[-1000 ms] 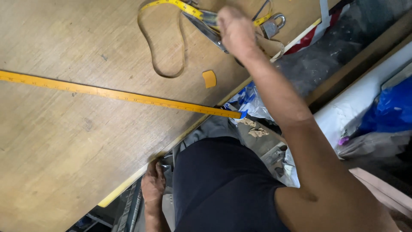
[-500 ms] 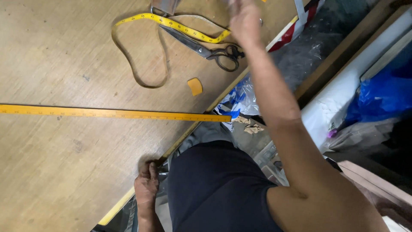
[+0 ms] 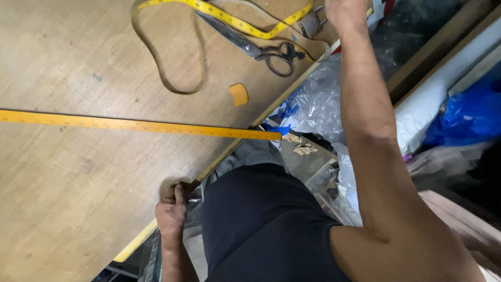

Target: The person folds a piece of grey fabric and places it on a wooden table. They then roll the fabric around a cardboard tube and secure it with a strap. Finally, they pick up a yellow ruler and place it on the table.

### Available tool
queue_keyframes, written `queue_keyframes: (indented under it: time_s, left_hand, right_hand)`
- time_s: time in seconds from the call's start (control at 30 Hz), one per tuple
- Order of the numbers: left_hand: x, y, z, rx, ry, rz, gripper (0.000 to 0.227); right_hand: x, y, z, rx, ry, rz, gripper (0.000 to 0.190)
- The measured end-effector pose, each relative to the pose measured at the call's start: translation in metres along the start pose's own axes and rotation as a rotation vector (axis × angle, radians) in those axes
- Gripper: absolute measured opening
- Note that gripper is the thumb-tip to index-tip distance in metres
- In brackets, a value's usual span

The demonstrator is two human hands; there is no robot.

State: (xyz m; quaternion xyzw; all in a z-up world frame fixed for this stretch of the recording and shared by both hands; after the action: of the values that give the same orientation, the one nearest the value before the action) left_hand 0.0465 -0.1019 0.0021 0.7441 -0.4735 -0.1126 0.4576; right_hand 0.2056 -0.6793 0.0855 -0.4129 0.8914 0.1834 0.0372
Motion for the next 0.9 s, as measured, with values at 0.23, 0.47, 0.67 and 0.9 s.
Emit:
queue_keyframes:
  time_s: [0.23,0.47,0.67,0.9]
  left_hand:
    - [-0.014,-0.003,0.000,0.031,-0.084,0.067,0.052]
    - [-0.012,-0.004,-0.001,0.035,-0.105,0.155,0.050]
    - [-0.011,-0.004,-0.007,-0.020,-0.028,0.150,0.043]
    - [-0.003,0.021,-0.020,0.049,0.069,0.136,0.060]
  right_hand:
    - [0.026,0.042,0.085,0.052,0.009,-0.161,0.021]
    - [0.055,0.018,0.143,0.403,0.424,-0.541,0.033]
    - [0.069,-0.004,0.171,0.181,0.578,-0.386,0.033]
    - [-0.067,0.122,0.141,0.187,0.478,-0.401,0.022]
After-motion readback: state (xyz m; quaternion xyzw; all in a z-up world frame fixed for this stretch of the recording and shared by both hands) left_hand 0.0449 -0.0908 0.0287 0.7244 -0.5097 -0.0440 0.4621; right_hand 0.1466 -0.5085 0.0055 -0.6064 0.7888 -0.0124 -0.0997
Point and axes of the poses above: each hand's wrist, its own y-axis away from the middle knuckle, its own z-axis out of the palm, x = y × z, the point moved 3 cm from there along -y, towards the middle knuckle, and after that the axes turned 4 degrees about x, right-handed, at the moved point
